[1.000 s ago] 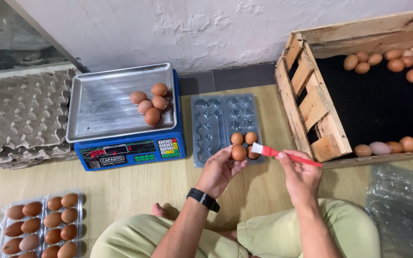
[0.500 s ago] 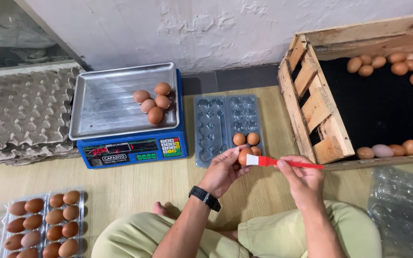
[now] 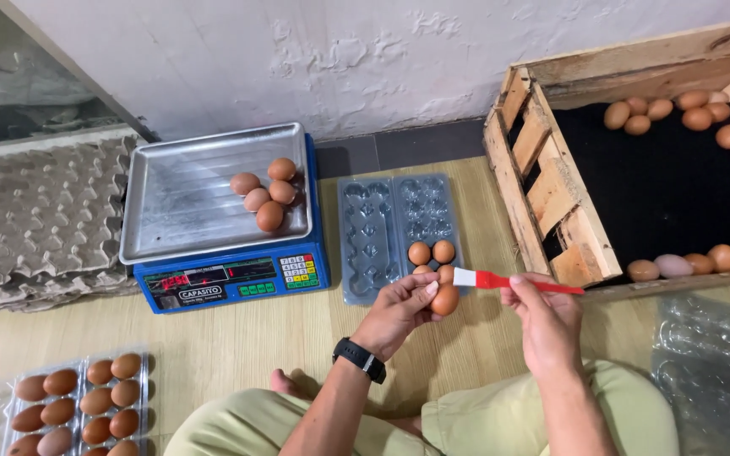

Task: Cleaning eggs by brushing them individually with a small brush and placing them into a plastic tray.

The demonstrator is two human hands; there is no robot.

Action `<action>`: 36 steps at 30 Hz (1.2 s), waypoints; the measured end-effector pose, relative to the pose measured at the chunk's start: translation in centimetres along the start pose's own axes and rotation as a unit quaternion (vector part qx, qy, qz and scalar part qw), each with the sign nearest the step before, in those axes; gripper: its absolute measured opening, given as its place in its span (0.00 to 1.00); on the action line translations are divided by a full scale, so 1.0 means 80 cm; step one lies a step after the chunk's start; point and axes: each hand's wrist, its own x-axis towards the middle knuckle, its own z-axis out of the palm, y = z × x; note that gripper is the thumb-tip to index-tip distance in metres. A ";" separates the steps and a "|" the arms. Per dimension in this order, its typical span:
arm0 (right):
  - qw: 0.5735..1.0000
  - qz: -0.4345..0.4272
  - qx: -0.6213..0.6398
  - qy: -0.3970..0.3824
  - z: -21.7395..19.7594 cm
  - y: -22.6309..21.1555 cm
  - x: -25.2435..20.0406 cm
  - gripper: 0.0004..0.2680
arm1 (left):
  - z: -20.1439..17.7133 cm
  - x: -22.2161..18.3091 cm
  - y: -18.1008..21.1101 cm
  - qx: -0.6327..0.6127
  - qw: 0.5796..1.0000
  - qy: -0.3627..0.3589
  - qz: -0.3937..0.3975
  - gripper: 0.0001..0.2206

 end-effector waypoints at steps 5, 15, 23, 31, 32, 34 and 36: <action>0.992 -0.004 -0.122 0.015 0.013 -0.015 -0.012 0.06 | 0.003 -0.008 0.008 -0.002 1.000 -0.015 -0.010 0.17; 0.943 -0.205 -0.260 -0.034 0.006 -0.025 -0.022 0.07 | 0.007 -0.001 0.023 -0.137 0.988 0.073 -0.020 0.10; 0.987 -0.102 -0.099 0.070 -0.029 -0.048 0.004 0.07 | 0.031 0.057 0.064 0.235 0.960 0.119 0.092 0.21; 0.991 -0.068 -0.074 0.085 -0.030 -0.056 0.015 0.06 | 0.016 0.189 0.018 0.628 0.751 0.094 0.183 0.15; 0.993 -0.051 -0.065 0.086 -0.031 -0.058 0.016 0.06 | 0.015 0.196 0.013 0.641 0.736 0.095 0.197 0.14; 0.994 -0.032 -0.055 0.090 -0.032 -0.059 0.018 0.06 | 0.013 0.204 0.004 0.656 0.719 0.093 0.209 0.14; 0.995 -0.055 -0.067 0.047 -0.032 -0.058 0.019 0.07 | 0.008 0.204 -0.003 0.732 0.648 0.137 0.160 0.14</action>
